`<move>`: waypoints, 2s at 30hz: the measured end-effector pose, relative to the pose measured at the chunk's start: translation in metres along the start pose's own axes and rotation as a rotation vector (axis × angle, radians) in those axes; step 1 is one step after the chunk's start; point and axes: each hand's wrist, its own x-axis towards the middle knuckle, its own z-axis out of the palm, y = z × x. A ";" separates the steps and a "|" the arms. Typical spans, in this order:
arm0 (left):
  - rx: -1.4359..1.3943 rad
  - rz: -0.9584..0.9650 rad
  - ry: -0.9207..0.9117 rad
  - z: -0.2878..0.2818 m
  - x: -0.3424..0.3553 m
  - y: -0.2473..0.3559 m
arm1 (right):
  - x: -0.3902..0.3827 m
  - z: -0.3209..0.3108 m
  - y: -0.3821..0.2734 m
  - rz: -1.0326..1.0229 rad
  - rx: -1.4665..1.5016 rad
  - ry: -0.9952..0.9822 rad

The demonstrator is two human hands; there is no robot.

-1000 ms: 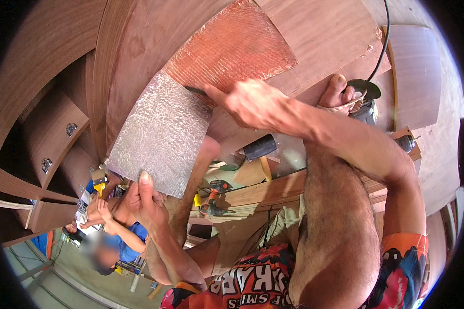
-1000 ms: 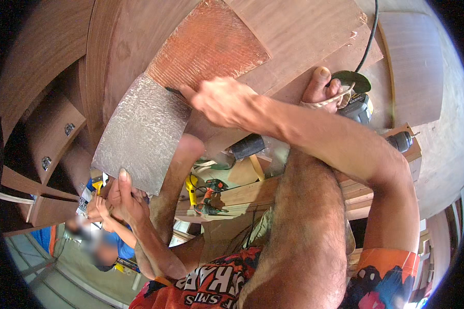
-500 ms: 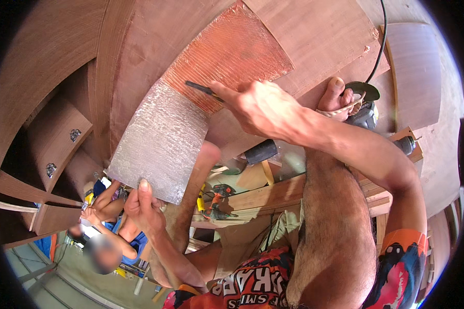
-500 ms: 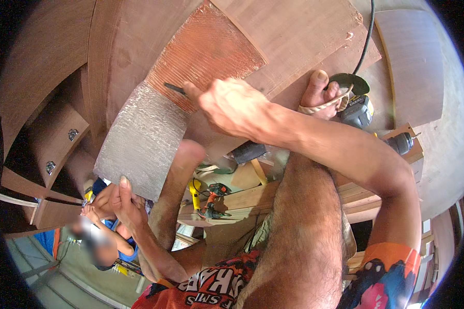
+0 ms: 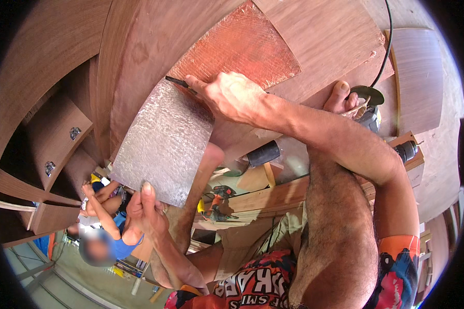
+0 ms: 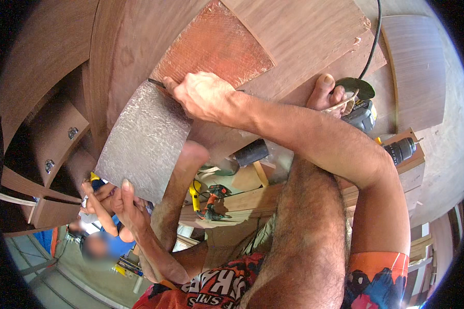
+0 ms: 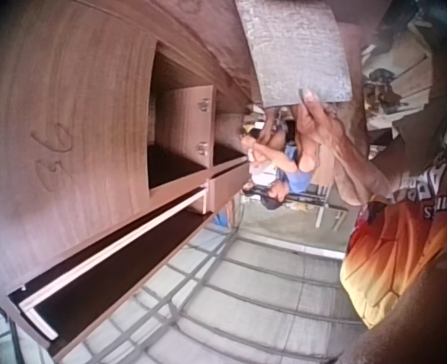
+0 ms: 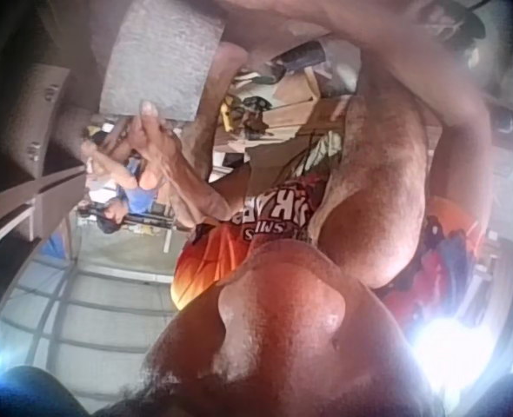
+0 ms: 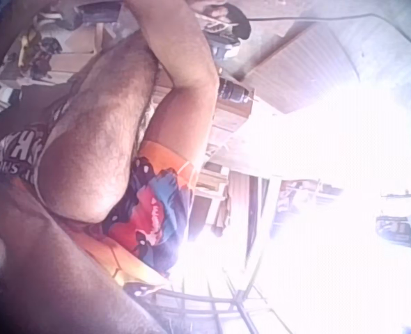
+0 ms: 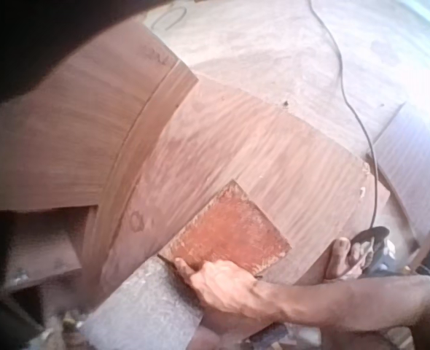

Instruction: The person trims a piece of laminate with a utility knife, applies tape to the back, and then lifts the laminate to position it on a wooden cabinet.

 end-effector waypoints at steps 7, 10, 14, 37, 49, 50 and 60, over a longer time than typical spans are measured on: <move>0.048 -0.005 0.043 -0.006 0.006 -0.003 | 0.013 0.009 0.006 -0.072 -0.138 -0.048; 0.044 -0.006 -0.003 -0.006 0.013 0.002 | -0.030 0.020 0.039 -0.421 -0.377 0.306; 0.079 0.025 -0.030 -0.004 0.014 0.008 | -0.072 -0.010 0.019 -0.128 -0.194 -0.267; 0.325 0.017 -0.502 -0.046 0.056 0.031 | -0.090 -0.154 0.082 0.536 -0.461 0.488; -0.014 0.605 -0.221 -0.006 0.057 -0.059 | 0.009 -0.112 -0.124 -0.075 -0.354 -0.321; -0.005 0.534 -0.255 -0.009 0.050 -0.060 | 0.016 -0.090 -0.126 -0.186 -0.359 -0.336; -0.101 0.611 -0.010 -0.007 0.061 -0.085 | 0.089 -0.022 -0.153 0.020 0.084 -0.558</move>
